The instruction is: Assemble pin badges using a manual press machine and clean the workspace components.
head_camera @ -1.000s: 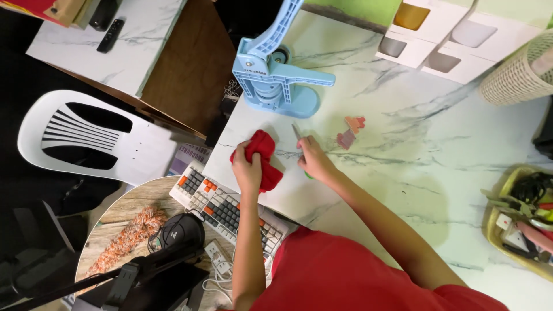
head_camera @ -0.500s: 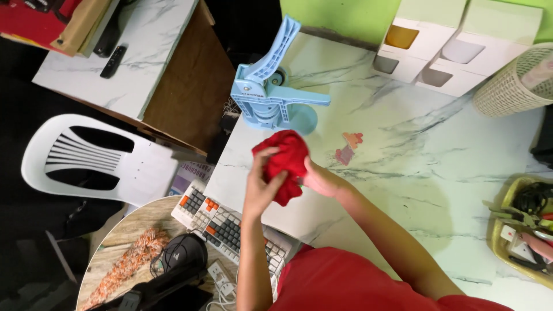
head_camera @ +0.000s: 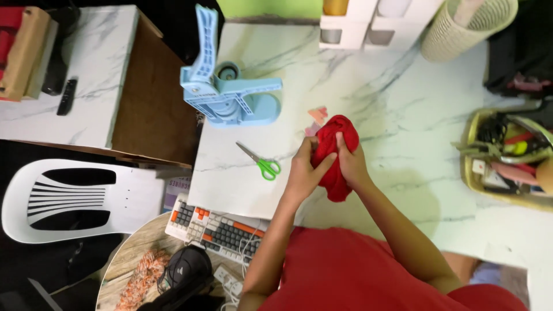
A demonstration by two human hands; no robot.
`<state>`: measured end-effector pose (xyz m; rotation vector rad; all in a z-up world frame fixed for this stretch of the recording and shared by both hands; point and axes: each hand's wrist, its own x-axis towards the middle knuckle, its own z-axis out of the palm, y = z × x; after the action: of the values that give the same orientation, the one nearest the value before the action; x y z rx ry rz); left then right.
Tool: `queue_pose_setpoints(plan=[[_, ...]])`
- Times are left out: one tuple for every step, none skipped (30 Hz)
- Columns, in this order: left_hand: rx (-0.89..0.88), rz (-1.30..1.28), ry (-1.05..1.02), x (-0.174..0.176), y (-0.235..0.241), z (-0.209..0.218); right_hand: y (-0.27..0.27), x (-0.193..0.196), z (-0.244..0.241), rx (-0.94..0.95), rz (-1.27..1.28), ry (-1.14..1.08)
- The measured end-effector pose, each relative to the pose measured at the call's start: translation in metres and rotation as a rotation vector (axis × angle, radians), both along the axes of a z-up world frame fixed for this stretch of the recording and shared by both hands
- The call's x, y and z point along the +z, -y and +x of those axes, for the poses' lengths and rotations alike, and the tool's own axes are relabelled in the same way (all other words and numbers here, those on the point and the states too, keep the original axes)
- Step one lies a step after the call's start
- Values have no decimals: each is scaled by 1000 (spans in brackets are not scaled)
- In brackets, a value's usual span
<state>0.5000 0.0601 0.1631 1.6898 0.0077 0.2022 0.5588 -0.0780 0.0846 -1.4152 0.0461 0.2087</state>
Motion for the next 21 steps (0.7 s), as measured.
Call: queue_pose_setpoints(plan=[[-6, -6, -11, -1, 7, -5, 5, -4, -6, -6, -6, -11], [43, 53, -157, -2, 14, -11, 10, -9, -13, -18, -33, -63], [106, 114, -304, -2, 19, -17, 13, -12, -17, -14, -58, -114], [113, 108, -314, -11, 22, -24, 17, -1, -21, -5, -63, -123], [141, 38, -239, -19, 23, -33, 18, 10, -26, 12, -17, -203], [169, -30, -162, -28, 23, -42, 18, 22, -30, 27, 27, -283], [198, -33, -168, -22, 21, -49, 19, 20, -32, 56, 22, -290], [179, -197, -188, -16, 19, -57, 20, 19, -33, 153, 156, -312], [167, -363, -200, -11, 18, -65, 21, 17, -35, 256, 289, -335], [203, -367, -197, -15, 15, -73, 20, 13, -39, 291, 283, -345], [262, -506, -184, -19, 15, -80, 21, 10, -43, 360, 272, -301], [321, -644, -165, -22, 14, -88, 22, 7, -47, 431, 263, -257], [367, -655, -153, -37, 14, -101, 25, 6, -49, 476, 251, -268], [439, -640, -170, -51, 14, -116, 28, 6, -52, 547, 191, -224], [518, -621, -187, -63, 13, -131, 26, 6, -54, 625, 138, -179], [571, -628, -174, -52, 16, -146, 27, 14, -61, 678, 132, -187], [616, -666, -117, -42, 20, -160, 28, 21, -66, 742, 118, -165], [660, -700, -57, -32, 25, -175, 29, 28, -71, 807, 104, -142], [715, -705, -41, -59, 29, -197, 29, 29, -77, 862, 100, -150], [727, -748, -47, -88, 34, -220, 28, 29, -84, 931, 91, -149], [736, -796, -59, -116, 45, -246, 33, 29, -95, 996, 78, -157]])
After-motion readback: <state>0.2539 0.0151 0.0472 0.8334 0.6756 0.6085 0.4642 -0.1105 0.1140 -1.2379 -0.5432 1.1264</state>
